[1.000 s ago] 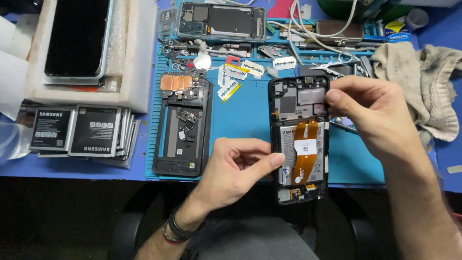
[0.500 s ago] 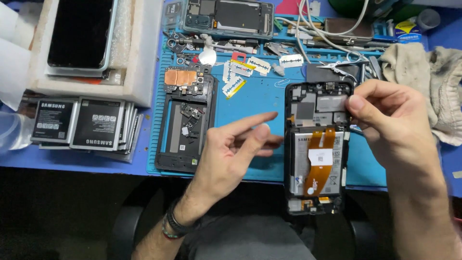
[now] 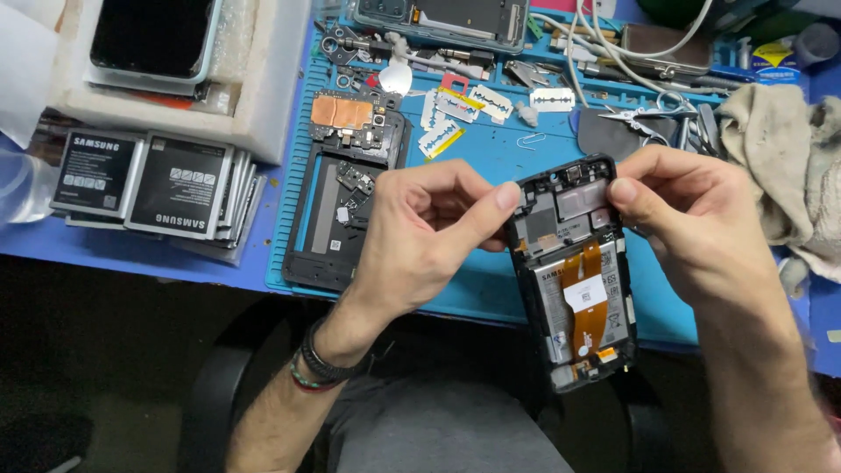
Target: Installing a small internal circuit board and connecting ribbon cables inside a disassembled smartphone.
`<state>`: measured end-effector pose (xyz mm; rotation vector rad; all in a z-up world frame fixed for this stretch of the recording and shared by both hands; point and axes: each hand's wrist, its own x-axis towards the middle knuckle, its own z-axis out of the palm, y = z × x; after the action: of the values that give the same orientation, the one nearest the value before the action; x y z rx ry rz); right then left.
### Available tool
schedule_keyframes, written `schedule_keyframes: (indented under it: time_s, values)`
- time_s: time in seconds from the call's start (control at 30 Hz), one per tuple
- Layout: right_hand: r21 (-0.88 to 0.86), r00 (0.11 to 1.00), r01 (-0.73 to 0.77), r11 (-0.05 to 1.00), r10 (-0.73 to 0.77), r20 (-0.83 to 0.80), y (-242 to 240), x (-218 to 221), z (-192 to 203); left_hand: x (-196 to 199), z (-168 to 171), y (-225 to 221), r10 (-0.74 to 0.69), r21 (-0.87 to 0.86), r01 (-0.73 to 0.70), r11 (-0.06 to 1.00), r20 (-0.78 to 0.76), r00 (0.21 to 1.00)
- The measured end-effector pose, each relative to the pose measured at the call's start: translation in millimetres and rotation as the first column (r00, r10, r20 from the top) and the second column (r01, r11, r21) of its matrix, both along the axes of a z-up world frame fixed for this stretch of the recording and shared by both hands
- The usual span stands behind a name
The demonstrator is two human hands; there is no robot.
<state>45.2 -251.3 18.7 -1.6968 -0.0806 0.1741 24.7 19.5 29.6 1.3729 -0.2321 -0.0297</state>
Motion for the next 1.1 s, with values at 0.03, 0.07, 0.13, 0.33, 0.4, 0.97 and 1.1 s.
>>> schedule_keyframes:
  time_s: [0.03,0.07,0.13,0.33,0.4,0.97,1.1]
  values:
    - [0.002,1.0,0.005,1.0,-0.005,0.003,2.0,0.7,4.1,0.2,1.1,2.0,-0.005,0.002,0.005,1.0,0.003,1.0]
    - [-0.004,1.0,-0.024,1.0,0.024,-0.006,3.0,-0.6,7.8,-0.9,1.3,3.1,-0.027,0.002,0.027,1.0,-0.027,0.999]
    - [-0.011,0.999,-0.051,0.999,0.05,-0.015,1.9,-2.5,13.5,-2.1,4.8,5.9,-0.053,-0.001,0.053,0.999,-0.056,0.997]
    - [-0.159,0.997,-0.065,0.985,0.069,0.019,-2.8,-2.0,31.2,-0.6,15.5,19.7,-0.024,0.448,-0.092,0.889,0.246,0.969]
    - [-0.242,0.998,-0.06,0.968,0.067,0.021,-2.7,-2.6,35.0,1.5,16.4,21.8,0.091,0.412,-0.232,0.881,0.334,0.938]
    - [-0.203,0.993,-0.114,0.973,0.108,-0.038,4.7,4.2,39.0,-2.8,16.7,4.8,-0.011,0.178,0.006,0.984,0.026,1.0]
    - [-0.362,0.992,-0.121,0.924,0.124,-0.014,2.4,6.4,46.8,-0.2,26.6,12.7,-0.039,0.444,-0.099,0.89,0.292,0.956]
